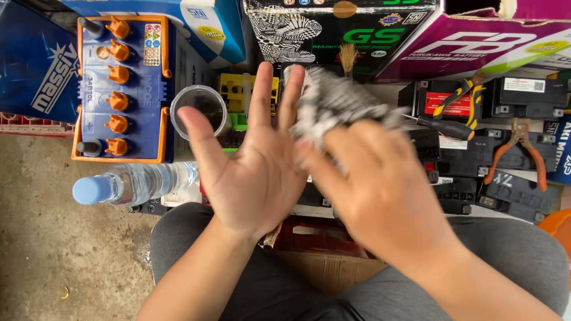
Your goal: Adding liquid to a battery using a syringe and cleaning up with a cloth
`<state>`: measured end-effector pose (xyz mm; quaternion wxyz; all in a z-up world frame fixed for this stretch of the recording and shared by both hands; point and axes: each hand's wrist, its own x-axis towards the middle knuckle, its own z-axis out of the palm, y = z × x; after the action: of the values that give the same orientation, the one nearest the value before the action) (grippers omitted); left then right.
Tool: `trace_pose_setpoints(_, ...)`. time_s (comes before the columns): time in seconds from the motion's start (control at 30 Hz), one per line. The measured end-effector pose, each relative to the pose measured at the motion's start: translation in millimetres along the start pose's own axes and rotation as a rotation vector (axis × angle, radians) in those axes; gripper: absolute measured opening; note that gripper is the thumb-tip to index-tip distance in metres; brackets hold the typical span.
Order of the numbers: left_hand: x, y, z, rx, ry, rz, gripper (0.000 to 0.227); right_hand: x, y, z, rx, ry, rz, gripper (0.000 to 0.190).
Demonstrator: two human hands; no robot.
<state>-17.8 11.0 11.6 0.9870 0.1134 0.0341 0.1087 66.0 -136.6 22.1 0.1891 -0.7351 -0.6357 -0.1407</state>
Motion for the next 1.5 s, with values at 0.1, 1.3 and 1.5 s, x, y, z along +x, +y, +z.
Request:
trace_pose_setpoints(0.1,-1,2,5,0.010,-0.050,-0.031,0.105,-3,21,-2,-0.100,-0.109,0.177,0.022)
trace_pose_setpoints(1.3,-10,9,0,1.408,-0.341,0.221,0.045,2,38,-60,2.840,0.488,0.502,0.096)
trace_pose_setpoints(1.5,-6,4,-6,1.332,-0.269,0.235,0.045,-1,40,-61,2.633,0.241,0.493,0.093)
